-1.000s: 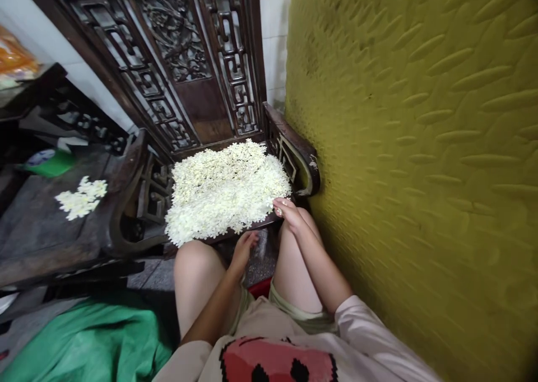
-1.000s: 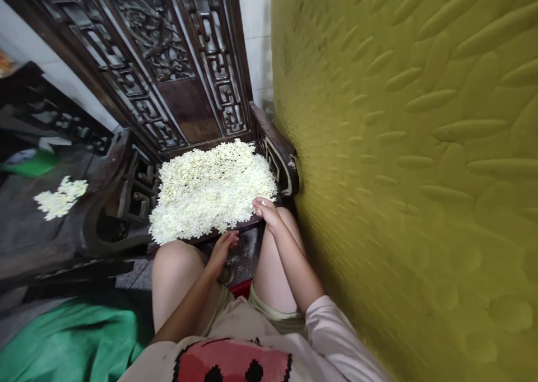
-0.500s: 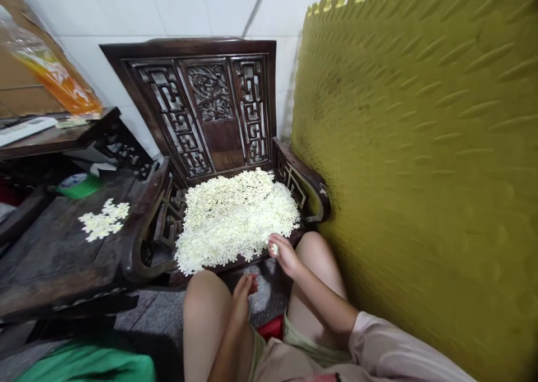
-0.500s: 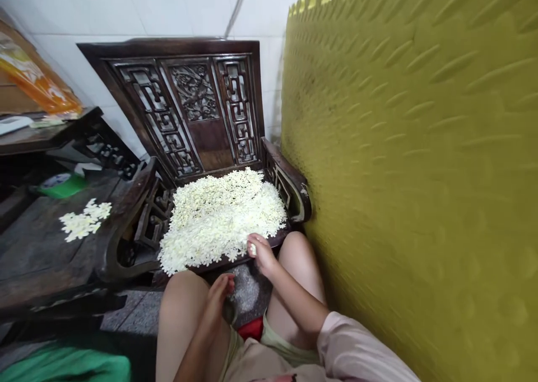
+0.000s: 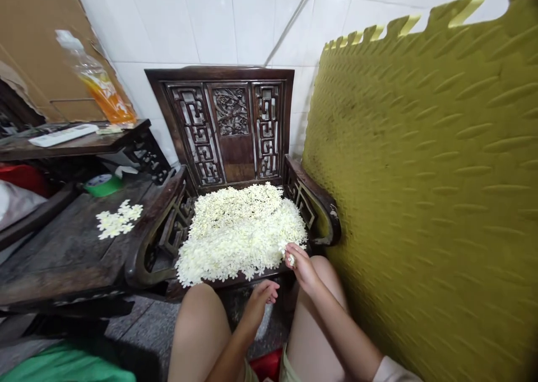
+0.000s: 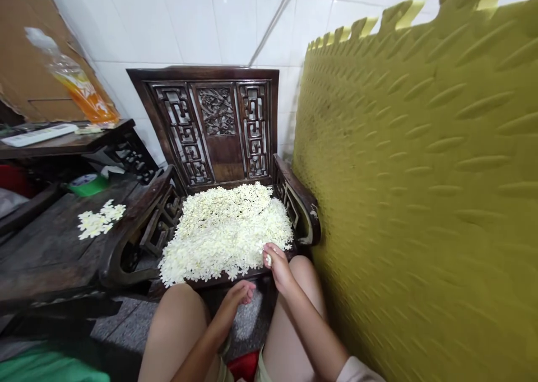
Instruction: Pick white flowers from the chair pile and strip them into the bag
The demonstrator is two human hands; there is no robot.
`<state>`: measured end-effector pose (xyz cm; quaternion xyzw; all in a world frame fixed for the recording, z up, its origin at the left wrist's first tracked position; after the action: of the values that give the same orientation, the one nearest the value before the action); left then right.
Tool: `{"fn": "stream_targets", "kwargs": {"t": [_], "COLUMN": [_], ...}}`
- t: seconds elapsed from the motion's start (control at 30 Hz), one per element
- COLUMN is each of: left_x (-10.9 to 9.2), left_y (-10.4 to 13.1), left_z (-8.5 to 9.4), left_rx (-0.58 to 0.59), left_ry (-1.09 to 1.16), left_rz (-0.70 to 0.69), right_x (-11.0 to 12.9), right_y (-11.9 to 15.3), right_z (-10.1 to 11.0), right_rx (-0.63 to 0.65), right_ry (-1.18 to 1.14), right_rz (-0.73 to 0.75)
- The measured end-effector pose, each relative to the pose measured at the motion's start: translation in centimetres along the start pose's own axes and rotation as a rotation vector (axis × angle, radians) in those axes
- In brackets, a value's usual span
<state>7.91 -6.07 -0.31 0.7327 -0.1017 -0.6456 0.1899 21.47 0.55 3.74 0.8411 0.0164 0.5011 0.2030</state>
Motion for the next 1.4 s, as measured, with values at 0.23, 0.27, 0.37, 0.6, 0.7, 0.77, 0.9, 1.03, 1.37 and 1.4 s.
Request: {"fn": "stream_targets", "kwargs": {"t": [0.23,0.27,0.37,0.6,0.7,0.77,0.9,1.03,1.37,1.4], "left_x": [-6.9,-8.6,-13.6,-19.9,-20.2,-19.8,-18.5,-17.3,-17.0,-17.2], "left_y": [-0.2,0.0,2.2,10.0,12.1,12.8,13.7,15.3,18.3,18.4], "left_z": [2.7,3.0,2.8,1.5,1.8,1.9,1.5,0.9,2.2,2.4], "left_rx": [-0.175,-0.199,-0.201,-0.325,-0.364,-0.333,-0.246,-0.275,-0.467,-0.492], "left_ry": [0.117,0.139,0.2,0.269,0.245,0.256,0.269,0.195,0.043,0.02], "left_rz": [-0.169,-0.222,-0.372,-0.674,-0.657,-0.629,-0.628,-0.637,-0.798,-0.815], "right_x": [5.0,6.3,9.2,10.5,11.1,11.4,11.5,11.5,11.3,11.3], "right_y": [-1.1,-0.9,1.5,11.1,13.7,14.8,16.2,17.6,20.3,20.4], "right_z": [-3.4,-4.3,-7.6,-11.2,-10.8,-10.2,-8.6,-6.7,-6.0,-6.0], "right_rx": [0.124,0.125,0.271,0.366,0.378,0.382,0.363,0.274,0.126,0.128], "right_ry": [0.155,0.131,0.06,0.007,0.11,0.178,0.257,0.337,0.362,0.36], "right_rz": [0.091,0.146,0.19,0.123,0.228,0.289,0.369,0.508,0.821,0.843]}}
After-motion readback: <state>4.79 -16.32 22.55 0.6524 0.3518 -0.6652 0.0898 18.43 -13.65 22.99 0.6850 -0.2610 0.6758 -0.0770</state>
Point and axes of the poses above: each hand's wrist, its own y-axis away from the middle knuckle, its own z-axis out of the back of the hand, x = y × z, the point moved 3 cm from there along -y, towards the middle knuckle, and after that the axes turned 14 degrees about -x, right-handed, at the moved point
